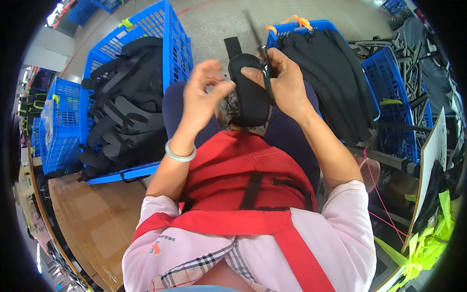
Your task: Trimming excess material from padded black fabric components using scissors.
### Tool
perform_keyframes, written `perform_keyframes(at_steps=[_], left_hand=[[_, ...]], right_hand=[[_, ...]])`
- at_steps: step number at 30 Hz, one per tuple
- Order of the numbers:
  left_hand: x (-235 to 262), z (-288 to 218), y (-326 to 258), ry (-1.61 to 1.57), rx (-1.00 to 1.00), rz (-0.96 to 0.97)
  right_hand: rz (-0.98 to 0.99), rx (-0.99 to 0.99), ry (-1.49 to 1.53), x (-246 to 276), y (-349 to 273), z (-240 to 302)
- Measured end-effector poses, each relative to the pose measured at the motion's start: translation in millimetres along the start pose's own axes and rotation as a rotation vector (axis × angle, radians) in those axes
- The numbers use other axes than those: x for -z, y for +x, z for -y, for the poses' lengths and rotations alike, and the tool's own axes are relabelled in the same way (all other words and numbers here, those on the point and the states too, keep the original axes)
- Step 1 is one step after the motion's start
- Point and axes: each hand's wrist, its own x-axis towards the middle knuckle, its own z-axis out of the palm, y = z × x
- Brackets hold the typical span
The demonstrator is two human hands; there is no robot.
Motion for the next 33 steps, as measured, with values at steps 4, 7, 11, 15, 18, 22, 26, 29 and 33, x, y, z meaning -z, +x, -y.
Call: perform_keyframes(at_steps=[4,7,11,15,18,22,26,29,33], left_hand=[[0,-2,-4,-0.332,0.116,0.038],[-1,3,0,-0.459,0.158,0.033],[-1,6,0,-0.484,0.167,-0.015],[2,12,-4,-0.658,0.262,0.208],[6,12,-7,-0.751,0.313,0.239],[13,10,-8,-0.803,0.323,0.396],[8,15,-9,-0.749,0.391,0.425],[6,17,-12,-0.786,0.462,0.462],[-3,20,-18,-0.668,0.34,0.564]], right_hand=[[-0.008,-0.045,0.046,-4,-6,-17],[0.032,-0.044,0.009,-9,-6,-21],[0.088,-0.082,0.079,-12,-8,-16],[0.163,-0.11,0.032,-15,-11,-17],[0.215,-0.181,-0.008,-18,-17,-9],[0.251,-0.306,0.066,-13,-24,-11],[0.212,-0.056,-0.25,-3,-16,-14],[0.19,-0.027,-0.293,-7,-11,-13],[0.21,0.016,-0.345,-10,-1,-20]])
